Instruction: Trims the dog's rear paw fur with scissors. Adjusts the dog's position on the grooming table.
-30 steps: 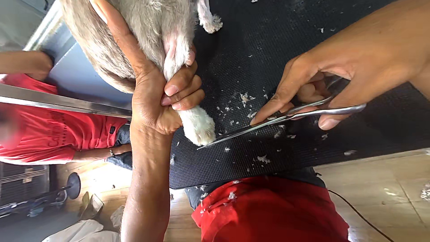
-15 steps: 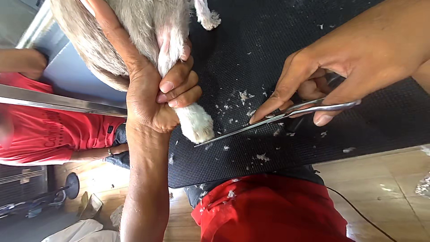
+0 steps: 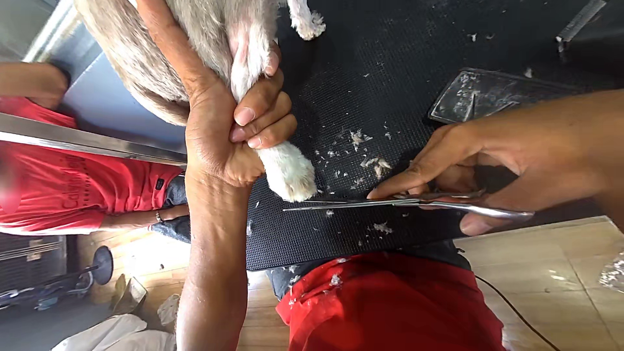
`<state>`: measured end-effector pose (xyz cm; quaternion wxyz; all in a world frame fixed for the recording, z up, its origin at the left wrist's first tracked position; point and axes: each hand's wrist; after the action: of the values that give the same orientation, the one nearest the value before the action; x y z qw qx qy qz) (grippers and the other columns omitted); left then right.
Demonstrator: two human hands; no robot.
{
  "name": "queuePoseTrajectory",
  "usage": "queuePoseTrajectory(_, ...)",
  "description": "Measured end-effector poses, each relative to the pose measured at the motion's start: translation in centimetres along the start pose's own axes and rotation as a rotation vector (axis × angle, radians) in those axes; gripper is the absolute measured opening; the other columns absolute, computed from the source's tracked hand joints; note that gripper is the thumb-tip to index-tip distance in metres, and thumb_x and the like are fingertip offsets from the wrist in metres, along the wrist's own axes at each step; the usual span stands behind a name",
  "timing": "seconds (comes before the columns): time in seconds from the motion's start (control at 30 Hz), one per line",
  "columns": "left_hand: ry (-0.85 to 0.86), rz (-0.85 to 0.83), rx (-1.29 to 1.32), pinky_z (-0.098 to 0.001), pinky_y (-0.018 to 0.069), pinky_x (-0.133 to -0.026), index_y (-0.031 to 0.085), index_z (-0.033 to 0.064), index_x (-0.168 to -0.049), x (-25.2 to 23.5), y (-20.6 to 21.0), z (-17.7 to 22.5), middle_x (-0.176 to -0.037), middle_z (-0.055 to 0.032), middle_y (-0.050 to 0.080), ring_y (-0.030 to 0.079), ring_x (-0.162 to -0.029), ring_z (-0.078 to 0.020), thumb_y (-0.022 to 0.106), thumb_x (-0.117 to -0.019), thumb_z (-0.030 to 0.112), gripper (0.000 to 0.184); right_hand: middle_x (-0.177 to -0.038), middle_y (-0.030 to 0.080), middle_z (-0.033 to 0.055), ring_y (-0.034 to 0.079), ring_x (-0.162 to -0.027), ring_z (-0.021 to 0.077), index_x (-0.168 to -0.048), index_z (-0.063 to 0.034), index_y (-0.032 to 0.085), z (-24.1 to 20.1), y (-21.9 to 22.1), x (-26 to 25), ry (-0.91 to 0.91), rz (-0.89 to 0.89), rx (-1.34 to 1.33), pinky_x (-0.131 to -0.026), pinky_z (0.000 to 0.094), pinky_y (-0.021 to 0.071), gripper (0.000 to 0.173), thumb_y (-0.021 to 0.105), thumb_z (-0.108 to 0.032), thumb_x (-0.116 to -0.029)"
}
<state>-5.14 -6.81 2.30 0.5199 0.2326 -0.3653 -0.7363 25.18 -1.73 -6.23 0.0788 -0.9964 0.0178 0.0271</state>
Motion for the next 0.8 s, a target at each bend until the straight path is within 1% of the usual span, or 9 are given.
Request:
queuePoseTrajectory(0.07, 0.008, -0.002, -0.005, -0.0229, 0.0427, -0.04, 0.053, 0.0057, -0.09, -0.08, 0.08, -0.03, -0.059, -0.0025, 0.045, 0.044, -0.043, -0.0115, 0.013, -0.081, 0.095, 0.098, -0.086, 0.072, -0.009, 0.057, -0.055, -0.0052, -0.149, -0.0275, 0.057, 0.04, 0.17, 0.09, -0.014, 0.017, -0.003, -0.047, 0.0107, 0.0481, 0.065, 0.076, -0.04, -0.0885)
queuePoseTrajectory(0.13, 0.011, 0.004, -0.017, -0.0225, 0.0425, -0.039, 0.054, 0.0057, -0.089, -0.17, 0.2, 0.0, -0.058, -0.0021, 0.045, 0.045, -0.042, -0.0111, 0.014, -0.082, 0.094, 0.097, -0.086, 0.072, -0.0089, 0.058, -0.055, -0.005, -0.15, -0.0256, 0.057, -0.03, 0.2, 0.0, -0.031, 0.014, -0.03, -0.047, 0.0109, 0.0495, 0.066, 0.077, -0.038, -0.0882)
queuePoseTrajectory(0.27, 0.007, 0.005, -0.004, -0.0229, 0.0427, -0.04, 0.053, 0.0056, -0.09, -0.18, 0.25, -0.01, -0.058, -0.0023, 0.045, 0.045, -0.042, -0.0115, 0.014, -0.0811, 0.095, 0.098, -0.086, 0.072, -0.009, 0.057, -0.053, -0.0045, -0.149, -0.0231, 0.057, -0.12, 0.19, -0.03, -0.022, 0.004, -0.064, -0.045, 0.0117, 0.0495, 0.065, 0.077, -0.036, -0.0884)
queuePoseTrajectory(0.37, 0.003, 0.003, 0.002, -0.0234, 0.0431, -0.04, 0.053, 0.0059, -0.09, -0.19, 0.18, -0.01, -0.059, -0.0023, 0.045, 0.045, -0.042, -0.0118, 0.014, -0.0811, 0.095, 0.097, -0.084, 0.073, -0.0064, 0.06, -0.051, 0.0, -0.149, -0.0229, 0.058, -0.32, 0.23, 0.06, 0.027, 0.005, -0.107, -0.042, 0.0162, 0.0525, 0.065, 0.079, -0.031, -0.0876)
queuePoseTrajectory(0.47, 0.001, 0.008, 0.002, -0.0231, 0.0423, -0.039, 0.053, 0.0052, -0.09, -0.23, 0.23, 0.03, -0.057, -0.0022, 0.044, 0.044, -0.042, -0.0115, 0.012, -0.0808, 0.095, 0.099, -0.09, 0.075, -0.0036, 0.062, -0.05, 0.0036, -0.15, -0.0246, 0.057, -0.31, 0.22, 0.14, 0.054, -0.004, -0.145, -0.042, 0.0203, 0.0549, 0.065, 0.079, -0.026, -0.0884)
queuePoseTrajectory(0.53, 0.002, 0.01, 0.005, -0.0231, 0.0421, -0.039, 0.052, 0.0056, -0.09, -0.29, 0.3, 0.03, -0.058, -0.0024, 0.044, 0.044, -0.042, -0.0116, 0.012, -0.0808, 0.095, 0.098, -0.091, 0.075, -0.0021, 0.062, -0.051, 0.0042, -0.15, -0.0229, 0.057, -0.19, 0.21, 0.2, 0.047, -0.006, -0.155, -0.042, 0.02, 0.055, 0.065, 0.078, -0.02, -0.0889)
queuePoseTrajectory(0.6, 0.006, 0.01, 0.013, -0.0232, 0.0423, -0.039, 0.053, 0.0053, -0.09, -0.31, 0.32, 0.02, -0.058, -0.0028, 0.045, 0.045, -0.042, -0.0118, 0.013, -0.0798, 0.096, 0.099, -0.094, 0.076, -0.0017, 0.063, -0.051, 0.0041, -0.15, -0.0229, 0.057, -0.06, 0.25, 0.35, 0.049, -0.007, -0.151, -0.043, 0.0197, 0.0551, 0.064, 0.077, -0.019, -0.0894)
queuePoseTrajectory(0.73, 0.007, 0.005, 0.017, -0.0237, 0.0424, -0.039, 0.053, 0.0047, -0.09, -0.35, 0.18, 0.05, -0.058, -0.003, 0.045, 0.044, -0.042, -0.012, 0.013, -0.0793, 0.096, 0.1, -0.091, 0.075, -0.0037, 0.06, -0.049, 0.0029, -0.152, -0.0299, 0.054, 0.0, 0.36, 0.51, 0.066, -0.017, -0.155, -0.042, 0.0204, 0.0544, 0.067, 0.079, -0.024, -0.0889)
queuePoseTrajectory(0.8, 0.011, 0.009, 0.015, -0.024, 0.0424, -0.039, 0.053, 0.0047, -0.09, -0.39, 0.21, 0.05, -0.058, -0.0028, 0.045, 0.044, -0.042, -0.0121, 0.012, -0.0785, 0.097, 0.101, -0.09, 0.074, -0.0057, 0.059, -0.051, -0.0008, -0.151, -0.027, 0.055, -0.01, 0.46, 0.45, 0.029, -0.006, -0.119, -0.043, 0.0163, 0.0524, 0.068, 0.079, -0.03, -0.0879)
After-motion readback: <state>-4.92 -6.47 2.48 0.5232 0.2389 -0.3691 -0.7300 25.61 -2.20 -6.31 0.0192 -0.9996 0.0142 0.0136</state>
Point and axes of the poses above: each hand's wrist, its own x-axis away from the middle knuckle, its own y-axis out of the palm, z = x × y
